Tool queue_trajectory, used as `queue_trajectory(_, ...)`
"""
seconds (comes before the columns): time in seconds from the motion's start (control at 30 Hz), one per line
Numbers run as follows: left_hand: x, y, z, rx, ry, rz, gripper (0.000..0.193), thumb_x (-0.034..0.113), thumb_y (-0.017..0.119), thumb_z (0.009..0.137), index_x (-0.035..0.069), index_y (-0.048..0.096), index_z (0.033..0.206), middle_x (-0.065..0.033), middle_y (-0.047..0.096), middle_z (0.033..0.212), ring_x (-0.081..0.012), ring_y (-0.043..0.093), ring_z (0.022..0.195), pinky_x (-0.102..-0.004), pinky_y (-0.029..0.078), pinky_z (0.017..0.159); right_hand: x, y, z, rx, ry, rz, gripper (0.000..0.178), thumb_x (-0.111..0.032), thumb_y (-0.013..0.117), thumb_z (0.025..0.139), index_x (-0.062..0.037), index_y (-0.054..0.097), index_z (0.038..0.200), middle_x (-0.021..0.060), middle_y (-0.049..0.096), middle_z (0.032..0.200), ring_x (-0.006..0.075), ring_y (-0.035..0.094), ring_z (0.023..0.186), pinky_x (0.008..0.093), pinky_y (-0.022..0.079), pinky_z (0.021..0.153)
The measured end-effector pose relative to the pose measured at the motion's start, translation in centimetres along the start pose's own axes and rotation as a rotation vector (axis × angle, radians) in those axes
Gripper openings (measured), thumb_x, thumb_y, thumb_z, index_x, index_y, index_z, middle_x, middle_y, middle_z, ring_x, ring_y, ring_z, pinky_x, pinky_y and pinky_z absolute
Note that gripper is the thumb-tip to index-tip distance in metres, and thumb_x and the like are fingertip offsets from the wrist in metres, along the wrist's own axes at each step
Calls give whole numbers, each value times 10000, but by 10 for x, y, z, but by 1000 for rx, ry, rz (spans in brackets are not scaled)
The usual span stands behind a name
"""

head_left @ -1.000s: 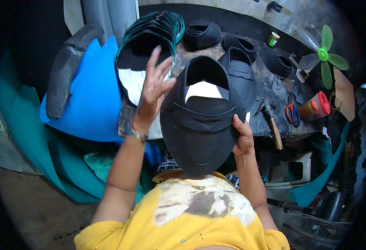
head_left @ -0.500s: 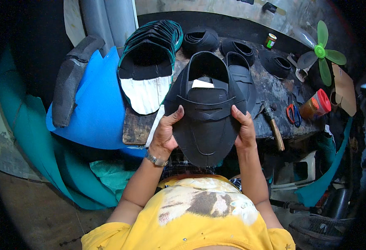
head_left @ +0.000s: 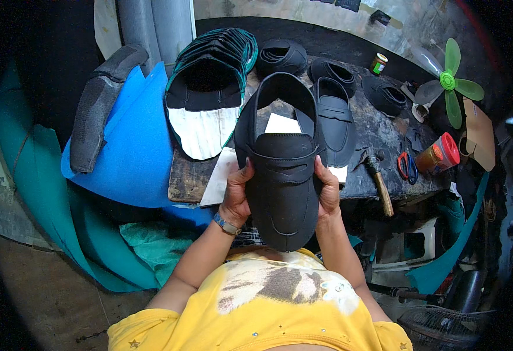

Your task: The person assembles a black slipper by hand, attaching a strap to the upper part. They use scissors to trim excess material and a hammer to secure the strap in place. The person repeats the process for a second slipper, ensuring both are properly assembled.

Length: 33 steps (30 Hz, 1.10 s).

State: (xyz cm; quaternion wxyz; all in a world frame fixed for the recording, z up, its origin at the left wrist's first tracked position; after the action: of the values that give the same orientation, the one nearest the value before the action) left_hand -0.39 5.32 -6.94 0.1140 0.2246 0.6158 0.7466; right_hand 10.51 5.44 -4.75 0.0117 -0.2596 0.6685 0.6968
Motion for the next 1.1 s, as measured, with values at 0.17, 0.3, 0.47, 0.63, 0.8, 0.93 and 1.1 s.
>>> queue_trajectory(0.17, -7, -5, 4, -40, -20, -65, 421, 268, 623, 901, 27, 567, 1242, -150, 613, 1224, -297, 599, 1103, -481, 465, 972, 6, 0, 0, -30, -15, 13, 357, -163, 592, 918, 35, 538, 1211, 180, 632, 1148, 296, 646, 1013, 438, 536, 892)
queue_trajectory(0.3, -2, -13, 4, 69, -9, -1, 444, 260, 642, 885, 22, 559, 1250, -154, 601, 1240, -321, 579, 1128, -505, 441, 992, 3, -6, 1, -37, 12, 6, 365, -160, 601, 912, 31, 537, 1216, 176, 634, 1149, 286, 645, 1016, 423, 528, 904)
queue_trajectory(0.47, 17, -10, 3, 152, -9, 177, 434, 212, 669, 869, 11, 557, 1238, -159, 612, 1212, -315, 590, 1110, -490, 461, 973, -25, -21, 3, 25, -141, -215, 375, -135, 624, 893, 23, 536, 1222, 161, 645, 1134, 269, 647, 1009, 404, 530, 897)
queue_trajectory(0.63, 27, -14, 2, 206, 51, 224, 363, 107, 682, 854, 2, 579, 1186, -148, 651, 1131, -279, 642, 1016, -449, 520, 911, -23, -28, 4, 59, -123, -238, 400, -135, 645, 880, 15, 529, 1232, 167, 638, 1144, 271, 644, 1017, 410, 525, 906)
queue_trajectory(0.8, 23, -12, 5, 107, 66, 230, 366, 119, 648, 881, 20, 556, 1220, -130, 653, 1133, -270, 644, 1015, -448, 525, 901, 4, -29, 7, 62, -26, -156, 396, -149, 635, 890, 18, 525, 1232, 167, 634, 1147, 278, 643, 1017, 413, 520, 913)
queue_trajectory(0.93, 18, 4, 8, 60, 49, 270, 377, 130, 631, 893, 19, 542, 1242, -136, 634, 1175, -266, 627, 1055, -439, 514, 918, -5, -21, 5, 66, -112, -292, 424, -146, 640, 882, 5, 500, 1253, 159, 632, 1147, 272, 639, 1013, 412, 523, 895)
queue_trajectory(1.1, 29, 40, 43, 117, 76, 488, 457, 137, 641, 889, 22, 469, 1297, -129, 598, 1223, -259, 581, 1125, -409, 451, 1004, -92, 11, 20, -36, -380, -565, 591, -170, 692, 819, -4, 428, 1321, 159, 586, 1213, 278, 607, 1062, 411, 501, 922)
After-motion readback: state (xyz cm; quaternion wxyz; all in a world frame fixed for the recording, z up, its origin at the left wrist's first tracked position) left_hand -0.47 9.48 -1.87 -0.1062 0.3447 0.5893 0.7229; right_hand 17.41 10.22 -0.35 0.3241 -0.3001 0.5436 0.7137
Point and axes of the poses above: each hand's wrist, its own z-axis towards the middle knuckle, its own y-axis out of the palm, x = y × z, the point moved 9 cm from there along z, towards the middle knuckle
